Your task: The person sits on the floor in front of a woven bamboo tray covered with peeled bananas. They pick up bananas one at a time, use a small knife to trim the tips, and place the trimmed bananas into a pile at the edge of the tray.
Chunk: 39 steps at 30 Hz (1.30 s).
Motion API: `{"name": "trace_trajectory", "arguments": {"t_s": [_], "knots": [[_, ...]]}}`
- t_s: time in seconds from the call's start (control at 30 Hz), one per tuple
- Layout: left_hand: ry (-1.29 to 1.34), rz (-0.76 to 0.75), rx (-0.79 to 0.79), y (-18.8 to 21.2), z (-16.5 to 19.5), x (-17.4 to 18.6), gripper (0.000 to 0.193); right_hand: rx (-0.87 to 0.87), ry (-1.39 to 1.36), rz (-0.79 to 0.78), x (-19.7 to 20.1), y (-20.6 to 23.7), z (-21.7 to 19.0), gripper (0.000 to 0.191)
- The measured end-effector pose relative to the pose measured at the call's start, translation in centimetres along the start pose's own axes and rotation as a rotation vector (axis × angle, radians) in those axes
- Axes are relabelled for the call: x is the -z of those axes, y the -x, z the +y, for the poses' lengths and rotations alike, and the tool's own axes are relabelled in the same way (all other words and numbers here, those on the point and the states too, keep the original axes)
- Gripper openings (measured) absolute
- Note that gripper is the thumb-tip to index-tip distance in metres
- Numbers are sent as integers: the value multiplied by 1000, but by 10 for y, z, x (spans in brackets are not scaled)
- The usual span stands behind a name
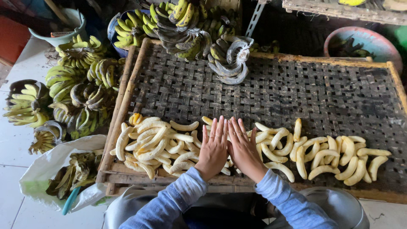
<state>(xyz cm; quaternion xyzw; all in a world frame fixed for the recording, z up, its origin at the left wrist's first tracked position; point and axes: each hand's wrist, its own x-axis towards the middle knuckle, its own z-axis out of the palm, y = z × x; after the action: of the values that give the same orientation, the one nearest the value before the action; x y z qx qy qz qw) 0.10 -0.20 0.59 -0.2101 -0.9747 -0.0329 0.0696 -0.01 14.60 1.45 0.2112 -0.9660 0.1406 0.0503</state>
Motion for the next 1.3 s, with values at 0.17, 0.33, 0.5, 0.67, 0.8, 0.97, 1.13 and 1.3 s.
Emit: {"name": "trace_trajectory", "arguments": {"t_s": [0.17, 0.33, 0.5, 0.67, 0.8, 0.97, 1.13, 1.3], "knots": [[133, 128, 15, -2, -3, 0, 74, 33, -13, 39, 3, -6, 7, 69], [224, 117, 29, -3, -15, -1, 82, 4, -16, 208, 26, -8, 53, 52], [145, 79, 40, -2, -16, -2, 81, -137, -55, 295, 39, 23, 103, 38], [211, 50, 29, -3, -5, -7, 84, -138, -75, 288, 28, 56, 122, 35], [168, 26, 25, -1, 11, -3, 84, -138, -32, 265, 14, 65, 122, 34], [171, 49, 15, 11, 15, 15, 84, -96, -122, 179, 10, 64, 94, 46], [217, 34, -164, 8, 10, 13, 82, 42, -184, 163, 12, 50, 51, 56], [392, -191, -30, 23, -115, 11, 61, 57, -93, 107, 12, 29, 43, 62]]}}
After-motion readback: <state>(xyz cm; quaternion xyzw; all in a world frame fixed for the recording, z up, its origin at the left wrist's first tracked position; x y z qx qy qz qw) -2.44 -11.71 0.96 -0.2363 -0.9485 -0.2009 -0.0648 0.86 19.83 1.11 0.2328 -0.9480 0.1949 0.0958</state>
